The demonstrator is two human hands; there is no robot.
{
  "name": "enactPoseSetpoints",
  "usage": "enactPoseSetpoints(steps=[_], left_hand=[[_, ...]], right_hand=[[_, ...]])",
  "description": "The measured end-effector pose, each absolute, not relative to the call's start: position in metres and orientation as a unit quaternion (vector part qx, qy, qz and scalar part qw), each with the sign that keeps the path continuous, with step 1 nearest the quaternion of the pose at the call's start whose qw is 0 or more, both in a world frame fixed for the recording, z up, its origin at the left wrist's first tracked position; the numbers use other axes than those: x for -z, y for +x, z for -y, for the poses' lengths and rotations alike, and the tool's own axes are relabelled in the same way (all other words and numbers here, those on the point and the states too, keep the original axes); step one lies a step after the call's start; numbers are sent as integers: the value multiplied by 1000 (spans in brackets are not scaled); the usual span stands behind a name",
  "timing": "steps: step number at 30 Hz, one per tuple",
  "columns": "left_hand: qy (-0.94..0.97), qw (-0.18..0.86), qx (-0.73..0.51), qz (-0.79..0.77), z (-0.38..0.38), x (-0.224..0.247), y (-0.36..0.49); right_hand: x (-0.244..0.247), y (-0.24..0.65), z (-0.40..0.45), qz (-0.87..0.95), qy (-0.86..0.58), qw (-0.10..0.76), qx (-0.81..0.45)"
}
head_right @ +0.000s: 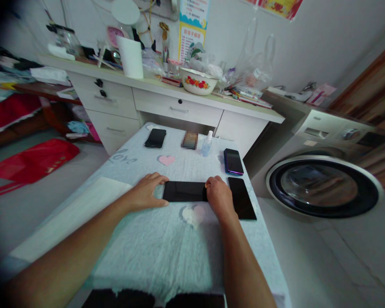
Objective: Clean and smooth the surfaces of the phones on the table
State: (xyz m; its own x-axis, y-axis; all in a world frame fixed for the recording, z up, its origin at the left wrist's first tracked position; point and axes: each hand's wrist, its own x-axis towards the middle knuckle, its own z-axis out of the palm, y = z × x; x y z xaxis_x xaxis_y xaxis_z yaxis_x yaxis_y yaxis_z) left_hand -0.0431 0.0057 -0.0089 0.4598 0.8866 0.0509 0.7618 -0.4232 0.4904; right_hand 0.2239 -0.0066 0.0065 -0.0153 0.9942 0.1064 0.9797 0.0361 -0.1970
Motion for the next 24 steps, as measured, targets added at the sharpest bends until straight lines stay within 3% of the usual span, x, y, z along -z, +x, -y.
enactPoseSetpoints(steps=[24], left_hand=[[829, 204, -156, -497, -6, 9, -43]], right_hand=[[-15, 220, 10, 714, -693, 89, -47]])
